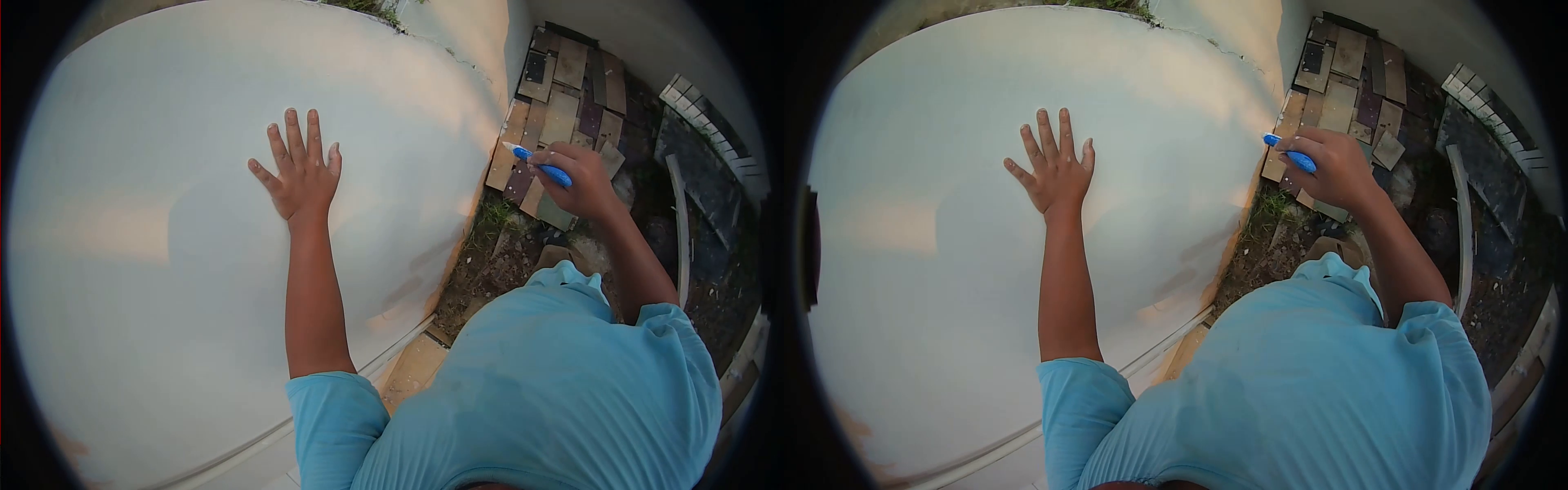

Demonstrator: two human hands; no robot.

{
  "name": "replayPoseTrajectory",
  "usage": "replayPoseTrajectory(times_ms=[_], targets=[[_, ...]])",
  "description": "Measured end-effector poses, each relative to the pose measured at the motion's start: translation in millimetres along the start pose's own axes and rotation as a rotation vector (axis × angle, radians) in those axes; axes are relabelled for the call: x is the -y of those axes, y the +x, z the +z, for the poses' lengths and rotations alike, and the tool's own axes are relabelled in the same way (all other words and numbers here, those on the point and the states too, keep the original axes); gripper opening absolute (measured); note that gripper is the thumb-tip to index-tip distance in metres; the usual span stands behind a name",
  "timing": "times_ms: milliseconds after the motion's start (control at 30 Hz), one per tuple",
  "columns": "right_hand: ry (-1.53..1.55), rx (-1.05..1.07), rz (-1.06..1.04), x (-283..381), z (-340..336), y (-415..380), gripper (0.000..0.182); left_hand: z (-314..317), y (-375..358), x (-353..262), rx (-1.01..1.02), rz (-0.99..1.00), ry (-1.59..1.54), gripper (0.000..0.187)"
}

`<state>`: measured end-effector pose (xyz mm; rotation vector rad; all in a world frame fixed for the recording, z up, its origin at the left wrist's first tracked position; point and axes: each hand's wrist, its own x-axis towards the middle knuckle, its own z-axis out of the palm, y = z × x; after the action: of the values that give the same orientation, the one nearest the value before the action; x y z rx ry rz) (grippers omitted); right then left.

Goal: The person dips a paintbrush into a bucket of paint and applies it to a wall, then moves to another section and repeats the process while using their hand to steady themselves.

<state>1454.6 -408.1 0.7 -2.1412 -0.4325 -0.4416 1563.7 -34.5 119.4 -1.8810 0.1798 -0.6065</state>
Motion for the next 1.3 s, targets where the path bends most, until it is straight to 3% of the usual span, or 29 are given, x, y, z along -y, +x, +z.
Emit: replayPoseTrajectory(times_ms=[167,233,267,333,400,433,467,533,567,633,700,800,867,933,967,1033,1133,1233,1300], targets=[[-0.096,-0.068,0.050,8.6,-39.4,-46.8,0.014,4.1,-2.7,-28.8,-0.018,0.119,-0.096,0.066],[-0.186,-0.081,0.093,11.4,-58.7,-73.2,0.014,-2.3,-3.1,-34.0,0.159,0.258,-0.218,0.059],[-0.203,-0.087,0.099,14.0,-68.6,-87.1,0.014,-7.8,-8.7,-39.5,0.146,0.258,-0.230,0.059],[-0.246,-0.133,0.173,18.2,-89.3,-113.8,0.014,-14.6,-22.0,-57.0,0.200,0.441,-0.380,0.045],[-0.284,-0.154,0.212,25.6,-105.1,-139.5,0.014,4.5,-58.5,-106.1,0.396,0.582,-0.733,0.031],[-0.308,-0.191,0.255,27.7,-110.8,-151.9,0.014,-17.0,-86.6,-124.6,0.597,0.390,-1.007,0.025],[-0.331,-0.227,0.296,29.7,-116.3,-162.0,0.014,-12.9,-124.0,-150.2,0.595,0.371,-1.224,0.023],[-0.356,-0.257,0.302,36.9,-124.4,-177.0,0.013,-37.9,-194.6,-174.0,0.726,0.354,-1.261,0.030],[-0.377,-0.281,0.322,40.3,-127.0,-182.8,0.012,-49.8,-231.4,-180.6,0.880,0.269,-1.322,0.040],[-0.399,-0.287,0.325,44.9,-131.5,-188.2,0.011,-59.3,-309.6,-191.6,1.030,0.300,-1.242,0.062],[-0.356,-0.305,0.296,47.3,-131.9,-185.1,0.011,-67.8,-374.1,-178.7,1.232,0.237,-1.224,0.068],[-0.327,-0.288,0.231,48.0,-125.4,-171.6,0.010,-47.3,-492.3,-169.1,1.344,0.083,-1.307,0.070],[-0.301,-0.280,0.155,49.3,-114.1,-158.2,0.010,-71.0,-544.8,-153.1,1.477,-0.498,-1.206,0.072],[-0.294,-0.258,0.080,50.9,-106.6,-143.5,0.010,-45.4,-642.5,-181.9,1.596,-0.700,-1.148,0.073],[-0.263,-0.230,0.074,52.7,-101.1,-136.5,0.010,-30.7,-685.8,-189.6,1.616,-0.717,-1.165,0.073],[-0.214,-0.175,0.046,62.1,-91.9,-120.8,0.011,-43.6,-746.3,-222.5,1.354,-0.639,-1.413,0.073],[-0.158,-0.136,-0.037,73.9,-74.7,-100.0,0.011,-109.6,-701.1,-209.3,1.563,-0.860,-1.362,0.073],[-0.141,-0.050,-0.045,80.2,-57.5,-83.7,0.011,-162.2,-664.3,-221.2,1.499,-1.133,-1.221,0.072],[-0.125,-0.016,-0.088,86.3,-47.1,-73.8,0.012,-186.8,-650.4,-215.0,1.549,-1.174,-1.248,0.071]])
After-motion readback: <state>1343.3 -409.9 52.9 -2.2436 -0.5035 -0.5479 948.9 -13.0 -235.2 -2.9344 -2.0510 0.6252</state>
